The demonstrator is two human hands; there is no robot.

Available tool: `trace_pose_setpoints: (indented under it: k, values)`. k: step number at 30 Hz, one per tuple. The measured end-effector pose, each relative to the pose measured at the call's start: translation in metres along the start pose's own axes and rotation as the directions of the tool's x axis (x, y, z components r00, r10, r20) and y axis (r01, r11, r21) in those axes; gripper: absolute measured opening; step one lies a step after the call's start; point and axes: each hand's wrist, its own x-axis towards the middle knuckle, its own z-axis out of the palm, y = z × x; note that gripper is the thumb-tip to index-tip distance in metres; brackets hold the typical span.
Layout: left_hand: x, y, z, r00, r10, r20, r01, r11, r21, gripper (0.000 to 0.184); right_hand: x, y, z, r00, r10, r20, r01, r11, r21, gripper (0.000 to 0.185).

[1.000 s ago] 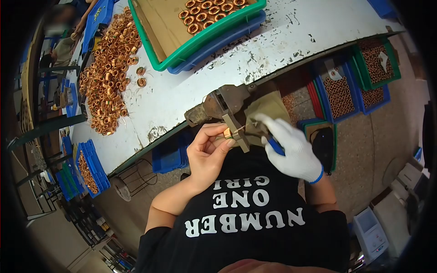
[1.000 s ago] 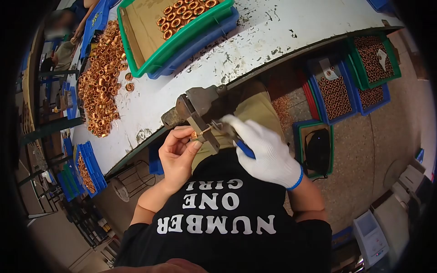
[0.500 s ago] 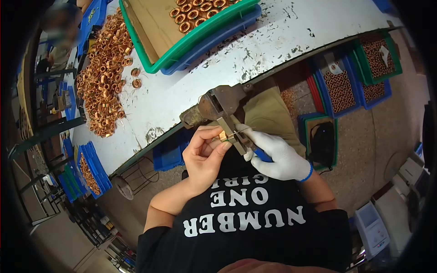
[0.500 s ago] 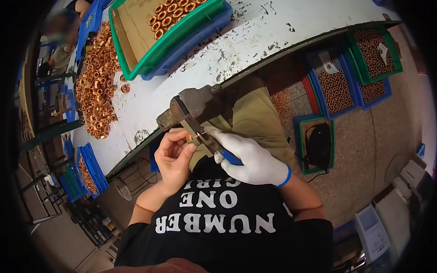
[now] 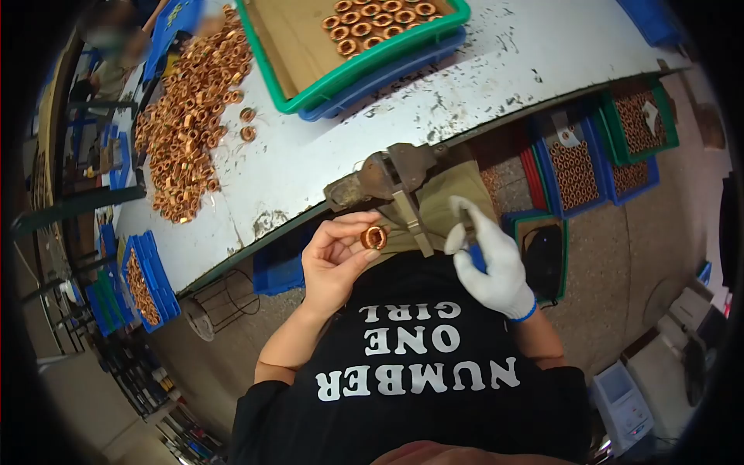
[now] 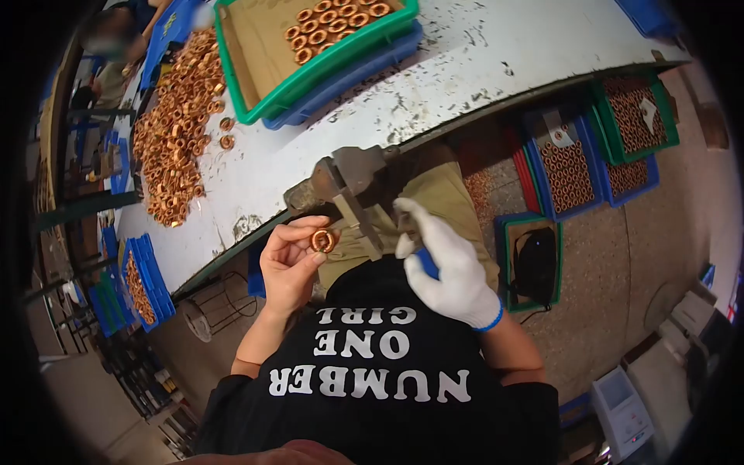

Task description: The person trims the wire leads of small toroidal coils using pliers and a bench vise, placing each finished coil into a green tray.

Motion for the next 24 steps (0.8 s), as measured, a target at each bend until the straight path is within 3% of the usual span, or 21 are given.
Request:
trace_pose_setpoints:
  k: [1,3,9,13,15,16,21,23,24]
  values:
    - [-0.002,-0.001,-0.005,0.998,0.062,0.0,-0.062,0.997,-0.052,0.034,-0.002,0.003,-0.001,1.0,-0.01,0.015,0.01,1.0,0.008,0.064]
    - [-0.008,-0.001,-0.012,0.982,0.189,-0.01,-0.188,0.971,-0.151,0.033,-0.006,0.007,-0.001,0.985,0.165,-0.057,-0.158,0.981,0.112,0.063]
    - [-0.007,0.016,-0.002,0.979,0.187,-0.077,-0.194,0.977,-0.092,0.033,-0.009,0.007,0.006,0.983,0.182,-0.024,-0.176,0.971,0.162,0.063]
    - [0.025,0.037,-0.007,0.951,0.307,0.03,-0.304,0.915,0.265,0.037,-0.009,0.009,0.004,0.989,0.147,-0.025,-0.142,0.979,0.143,0.062]
    - [0.064,0.056,-0.022,0.841,0.512,0.175,-0.52,0.676,0.521,0.041,-0.008,0.006,0.0,0.989,0.145,-0.035,-0.138,0.979,0.153,0.062]
    - [0.086,0.073,-0.022,0.812,0.555,0.183,-0.537,0.586,0.606,0.04,-0.009,0.005,-0.001,0.983,0.175,-0.045,-0.165,0.971,0.176,0.062]
    - [0.203,0.117,-0.045,0.827,0.53,0.188,-0.435,0.391,0.811,0.032,-0.011,0.002,-0.007,0.97,0.237,-0.062,-0.217,0.949,0.23,0.061]
    - [0.226,0.126,-0.046,0.962,0.242,0.126,-0.19,0.263,0.946,0.032,-0.012,0.003,-0.011,0.966,0.253,-0.06,-0.232,0.942,0.243,0.06]
    - [0.228,0.131,-0.042,0.959,0.25,0.13,-0.195,0.259,0.946,0.032,-0.013,0.004,-0.013,0.968,0.244,-0.062,-0.222,0.944,0.242,0.06]
